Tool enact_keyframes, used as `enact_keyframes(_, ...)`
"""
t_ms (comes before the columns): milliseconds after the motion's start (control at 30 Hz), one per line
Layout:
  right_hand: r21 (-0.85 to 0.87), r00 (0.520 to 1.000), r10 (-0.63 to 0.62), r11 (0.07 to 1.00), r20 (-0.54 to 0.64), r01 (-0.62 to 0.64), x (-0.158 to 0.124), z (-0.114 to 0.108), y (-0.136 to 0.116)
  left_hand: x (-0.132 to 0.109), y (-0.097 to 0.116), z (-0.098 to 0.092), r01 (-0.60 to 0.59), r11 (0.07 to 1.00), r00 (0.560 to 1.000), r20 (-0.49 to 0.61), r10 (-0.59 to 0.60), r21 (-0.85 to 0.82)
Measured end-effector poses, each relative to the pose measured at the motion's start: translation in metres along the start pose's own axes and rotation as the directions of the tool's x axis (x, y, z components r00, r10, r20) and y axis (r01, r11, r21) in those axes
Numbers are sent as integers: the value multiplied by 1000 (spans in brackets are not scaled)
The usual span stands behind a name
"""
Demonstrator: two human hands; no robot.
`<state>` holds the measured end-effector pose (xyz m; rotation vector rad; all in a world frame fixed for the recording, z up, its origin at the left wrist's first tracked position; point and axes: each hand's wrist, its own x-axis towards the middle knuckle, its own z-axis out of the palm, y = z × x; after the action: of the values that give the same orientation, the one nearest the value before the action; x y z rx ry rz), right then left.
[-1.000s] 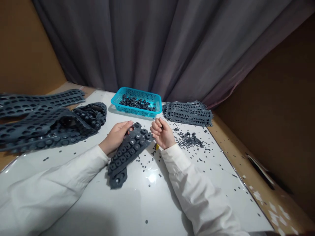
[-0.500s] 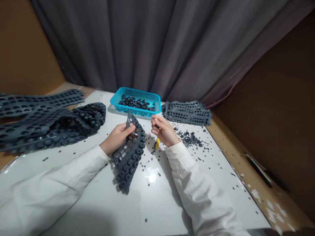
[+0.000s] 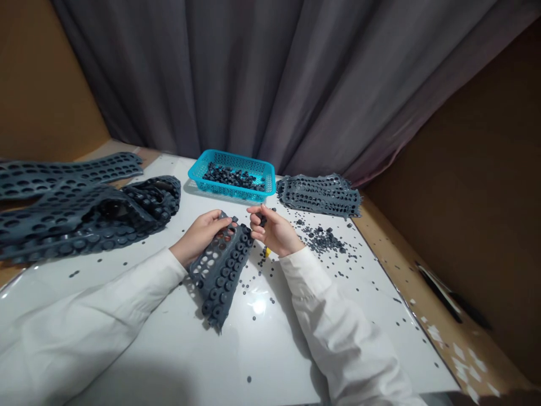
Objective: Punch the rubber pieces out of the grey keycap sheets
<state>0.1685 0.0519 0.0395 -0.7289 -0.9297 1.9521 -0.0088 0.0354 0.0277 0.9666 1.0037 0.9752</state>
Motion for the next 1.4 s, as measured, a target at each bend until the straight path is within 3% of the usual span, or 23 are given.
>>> enact_keyframes(167,9,998,62,998,-6,-62,0,0,-2,-2,-1,1,16,1000,997,80,-15,-8)
enact_keyframes(400,-16,999,14,1000,-37,-14,3,-4,3,0,-4,1,130,991,991,41,-130,-11)
enact_keyframes(533,-153,988,-42,988,-146,19,9,-12,11,0,-5,2,220,975,974,44,-220,20)
enact_keyframes(667,-374,961,-138,926,-238,40,10,-18,11,-1,-6,2,191,980,978,70,-195,60)
enact_keyframes(767,-633,962,-241,767,-130,107,3,-13,3,-2,-4,3,148,987,987,49,-151,64)
enact_keyframes(867,-879,938,-324,404,121,253,-8,-2,-5,-5,-2,5,78,996,996,46,-79,41)
enact_keyframes(967,-935,898,-311,71,311,348,-17,8,-10,-8,1,8,4,998,998,69,-9,70)
enact_keyframes(1033,-927,886,-279,-47,371,373,-20,13,-12,-10,2,9,-68,985,994,91,54,158)
enact_keyframes(1100,-920,888,-242,-112,391,375,-23,17,-14,-12,4,9,-203,936,976,134,170,288)
enact_keyframes(1200,-920,904,-181,-142,387,365,-26,20,-17,-14,7,6,-401,789,915,238,325,466)
enact_keyframes(1400,-919,909,-136,-46,395,392,-27,20,-19,-15,10,0,-554,445,822,379,424,703)
